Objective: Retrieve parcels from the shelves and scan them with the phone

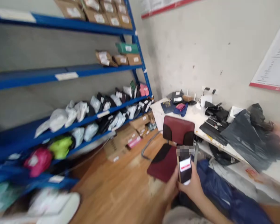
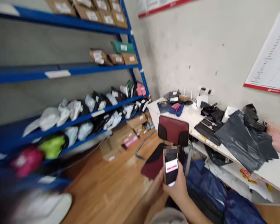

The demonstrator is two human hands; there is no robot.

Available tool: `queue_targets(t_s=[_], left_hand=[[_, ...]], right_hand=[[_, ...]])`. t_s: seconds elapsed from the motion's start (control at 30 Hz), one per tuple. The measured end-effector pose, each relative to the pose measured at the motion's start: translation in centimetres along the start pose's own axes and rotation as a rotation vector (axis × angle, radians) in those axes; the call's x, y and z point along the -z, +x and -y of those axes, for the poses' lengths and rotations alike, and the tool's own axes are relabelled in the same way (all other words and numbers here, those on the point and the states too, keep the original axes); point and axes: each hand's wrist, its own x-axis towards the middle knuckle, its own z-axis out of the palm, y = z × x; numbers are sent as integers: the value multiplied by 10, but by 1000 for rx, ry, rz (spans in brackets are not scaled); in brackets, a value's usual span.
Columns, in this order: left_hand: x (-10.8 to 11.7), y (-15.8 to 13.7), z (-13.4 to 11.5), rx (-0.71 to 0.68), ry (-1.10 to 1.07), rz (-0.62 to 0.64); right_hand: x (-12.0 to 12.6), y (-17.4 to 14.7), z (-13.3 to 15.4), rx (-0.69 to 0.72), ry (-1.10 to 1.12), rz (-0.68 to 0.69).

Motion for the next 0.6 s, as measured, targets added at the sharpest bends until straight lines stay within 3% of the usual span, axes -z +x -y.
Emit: queue_targets(t_s=[0.07,0.23,0.43,0.6], left_hand=[[-8,-29,5,-83,-79,-144],[-19,-109,31,-12,-210,-315],[-38,-183,67,-316,-424,-297],[-40,-226,86,-452,-424,-350]], right_hand=[[8,-17,18,60,40,169],[20,-38,41,-5,364,556],[-2,-76,42,-59,331,686],[-25,-113,51,-84,301,817]])
